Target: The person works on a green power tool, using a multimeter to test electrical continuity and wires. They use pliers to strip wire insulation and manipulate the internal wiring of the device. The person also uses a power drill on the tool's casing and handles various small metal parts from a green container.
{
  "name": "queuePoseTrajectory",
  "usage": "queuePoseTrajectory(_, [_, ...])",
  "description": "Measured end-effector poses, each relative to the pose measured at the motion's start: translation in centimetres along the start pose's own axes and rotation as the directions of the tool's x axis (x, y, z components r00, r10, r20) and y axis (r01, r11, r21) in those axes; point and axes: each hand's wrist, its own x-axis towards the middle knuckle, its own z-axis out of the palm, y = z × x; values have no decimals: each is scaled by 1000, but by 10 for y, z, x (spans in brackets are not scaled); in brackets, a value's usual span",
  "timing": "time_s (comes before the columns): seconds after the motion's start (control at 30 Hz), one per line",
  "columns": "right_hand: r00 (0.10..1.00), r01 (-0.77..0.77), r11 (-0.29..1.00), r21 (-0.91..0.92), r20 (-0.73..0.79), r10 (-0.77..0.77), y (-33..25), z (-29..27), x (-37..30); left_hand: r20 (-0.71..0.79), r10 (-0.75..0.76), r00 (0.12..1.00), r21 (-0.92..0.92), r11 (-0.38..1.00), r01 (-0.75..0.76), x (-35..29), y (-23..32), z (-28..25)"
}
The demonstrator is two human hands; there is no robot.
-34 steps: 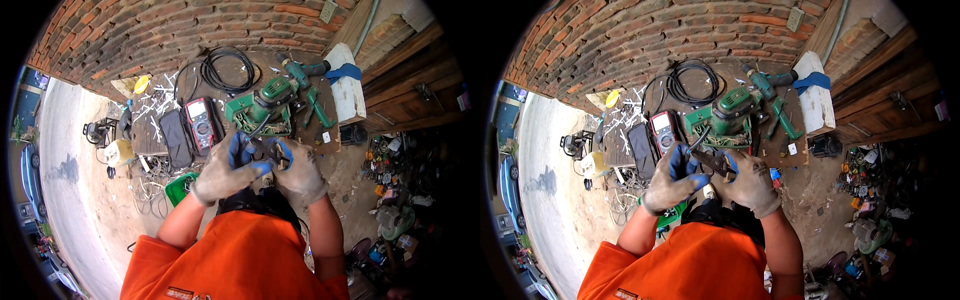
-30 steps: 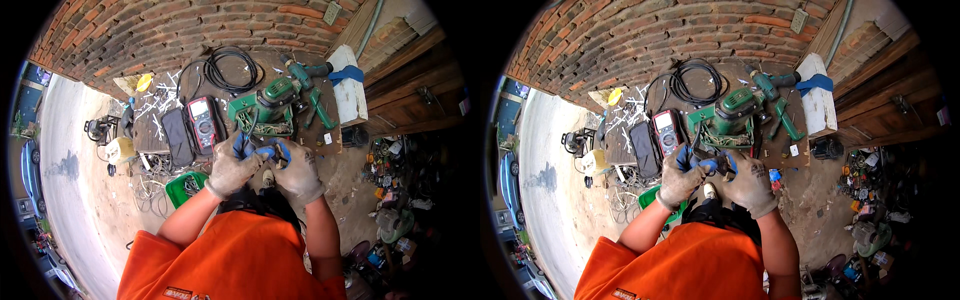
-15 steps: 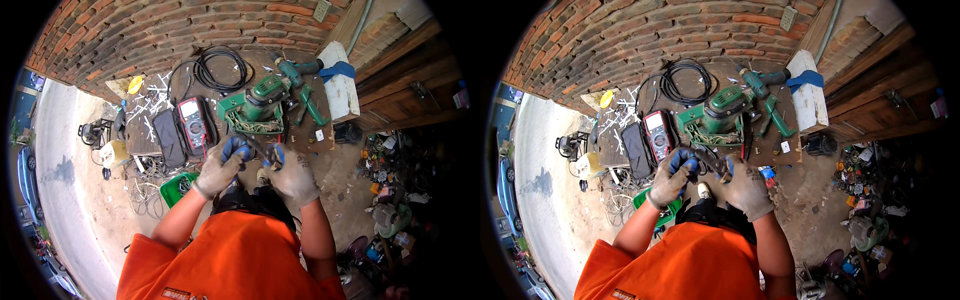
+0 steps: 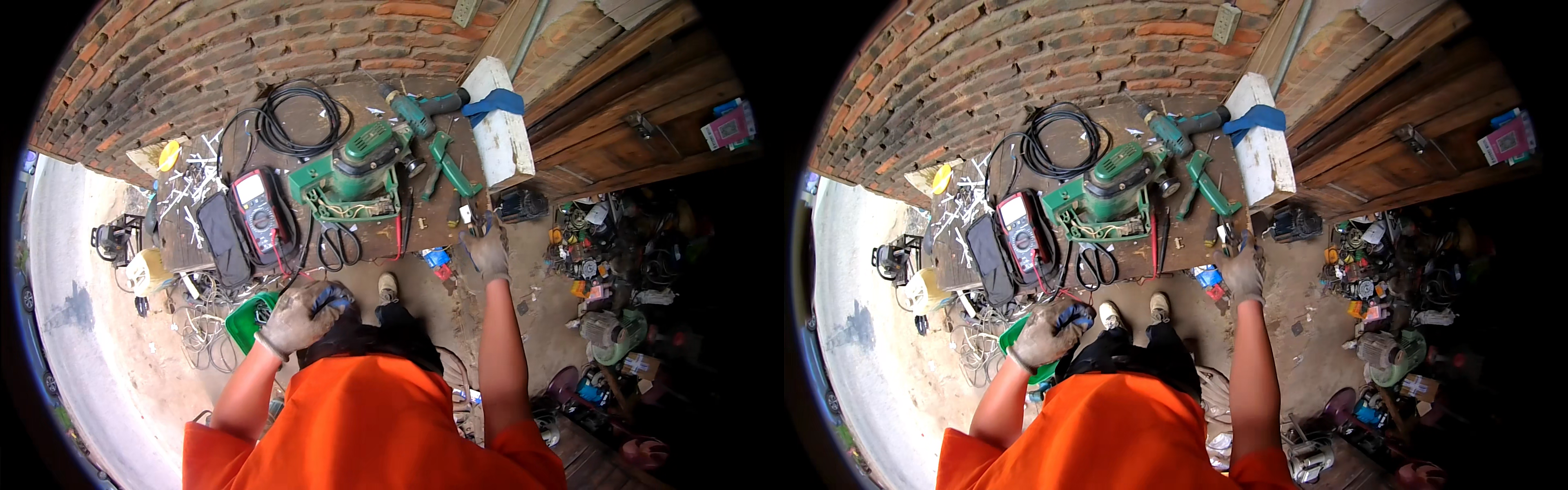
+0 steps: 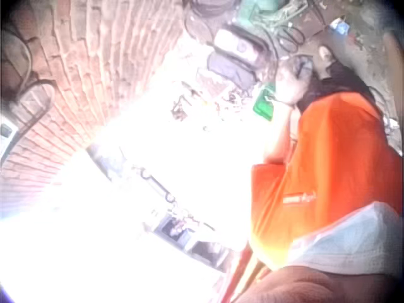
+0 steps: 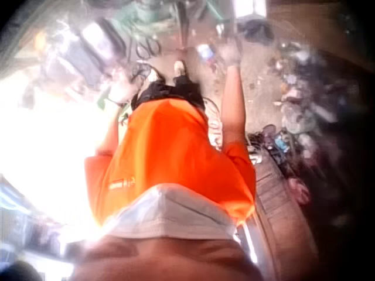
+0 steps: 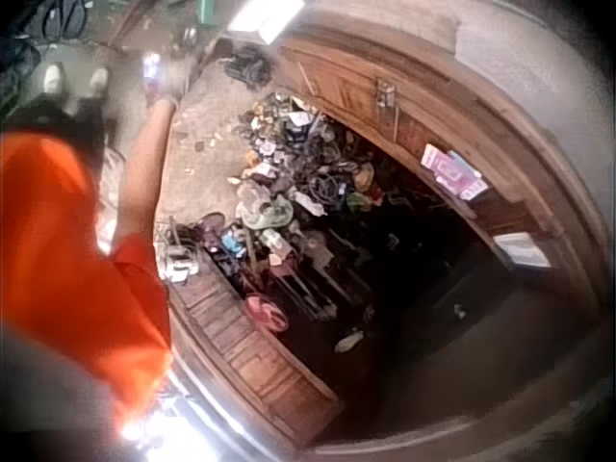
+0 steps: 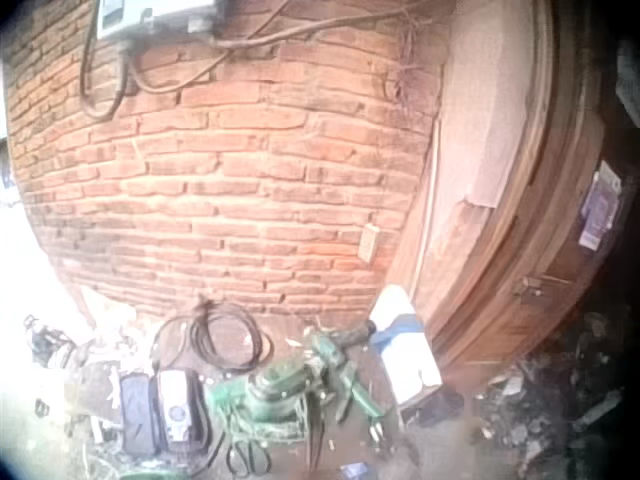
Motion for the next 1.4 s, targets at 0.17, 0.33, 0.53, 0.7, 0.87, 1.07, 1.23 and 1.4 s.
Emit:
queuePoseTrajectory(0.17, [999,-9,976,-217,-41,0,-40,-21,49,37,-16,999,131,991,11,1,5,8])
queuePoseTrajectory(0.33, [1000,1,967,-256,-14,-5,-83,-21,98,24,-20,1000,128,992,17,4,13,14])
queuePoseTrajectory(0.53, [991,0,944,-329,129,45,-78,-4,136,-125,-96,988,142,983,114,9,8,22])
queuePoseTrajectory(0.7, [950,311,945,104,-25,-310,-96,-30,66,-127,-125,984,204,968,149,19,19,20])
queuePoseTrajectory(0.87, [398,491,703,515,585,-706,-140,-34,-64,-96,-62,994,406,909,95,21,29,30])
queuePoseTrajectory(1.07, [217,607,710,356,786,-579,-134,-15,-74,-26,128,991,548,831,-93,24,28,44])
queuePoseTrajectory(1.23, [56,232,817,528,831,-553,-102,7,-70,159,338,928,605,710,-362,24,17,46])
queuePoseTrajectory(1.4, [-157,598,336,728,518,-841,-90,14,-68,134,441,887,453,769,-451,12,0,68])
